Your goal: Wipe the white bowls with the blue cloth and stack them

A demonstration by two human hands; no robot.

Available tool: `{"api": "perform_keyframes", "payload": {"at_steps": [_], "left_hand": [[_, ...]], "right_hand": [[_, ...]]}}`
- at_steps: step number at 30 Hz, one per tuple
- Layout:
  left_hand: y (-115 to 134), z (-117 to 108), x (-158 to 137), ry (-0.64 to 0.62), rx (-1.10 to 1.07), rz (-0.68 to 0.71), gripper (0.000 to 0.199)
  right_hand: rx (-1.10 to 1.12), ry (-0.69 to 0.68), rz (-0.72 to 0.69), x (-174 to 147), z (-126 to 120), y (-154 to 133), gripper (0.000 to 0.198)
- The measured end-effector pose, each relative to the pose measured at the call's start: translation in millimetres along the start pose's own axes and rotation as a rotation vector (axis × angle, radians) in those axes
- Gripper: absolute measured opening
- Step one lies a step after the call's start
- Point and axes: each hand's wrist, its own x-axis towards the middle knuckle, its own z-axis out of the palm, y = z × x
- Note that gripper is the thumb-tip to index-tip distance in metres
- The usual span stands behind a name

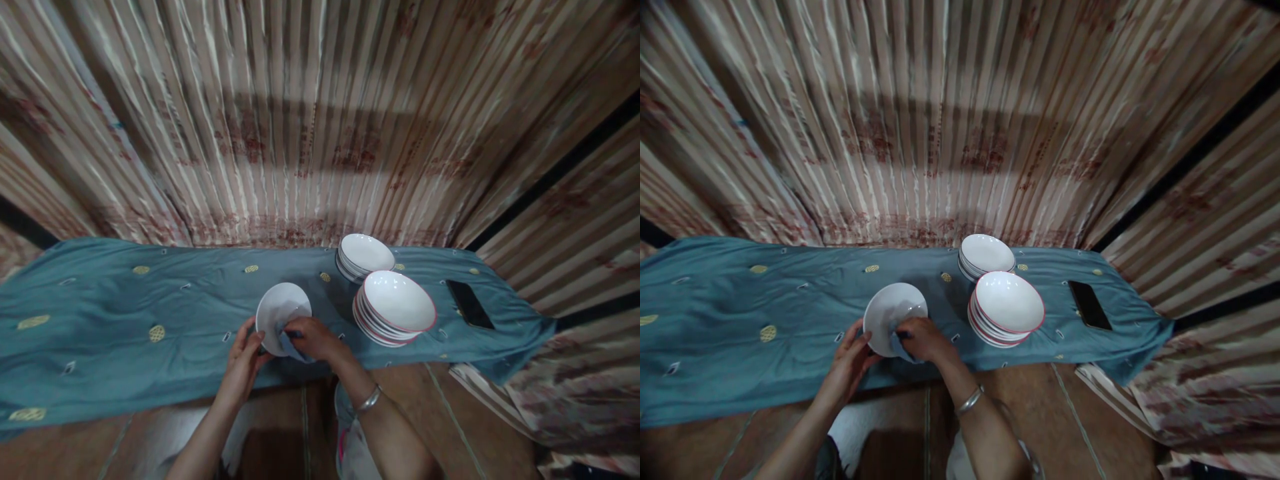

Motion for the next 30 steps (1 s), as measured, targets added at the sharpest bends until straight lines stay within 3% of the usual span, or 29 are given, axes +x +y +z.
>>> {"api": "perform_keyframes", "payload": {"at_steps": [4,8,14,19,22,25,30], "left_hand": [[0.8,1.9,1.3,0.014,0.012,0.017,0.061],[1.4,3.4,2.5,0.01,0.023,0.03,0.059],[-0.6,2.4,4.7,0.003,0.031,0.029,0.066],[-0.3,4.3,5.2,0.036,0.048,0.032,0.069],[0.3,5.1,5.0,0.028,0.05,0.042,0.071],[-0.4,3.7,5.4,-0.004,0.063,0.048,0.069],[-1.6,1.3,5.4,0.012,0.059,0.056,0.065]], "right_hand": [[-0.196,0.073,0.044,-2.8,-1.5,-2.2,0.03],[-0.254,0.062,0.077,-1.1,0.5,-7.2,0.027],[0.004,0.036,-0.01,3.6,4.4,-15.7,0.019],[0.307,0.166,-0.077,8.8,8.8,-30.7,0.026],[0.367,0.266,-0.115,13.6,15.9,-34.3,0.038],[0.255,0.313,-0.08,17.1,25.9,-30.9,0.05],[-0.045,0.245,0.035,17.9,33.3,-20.8,0.054]]}}
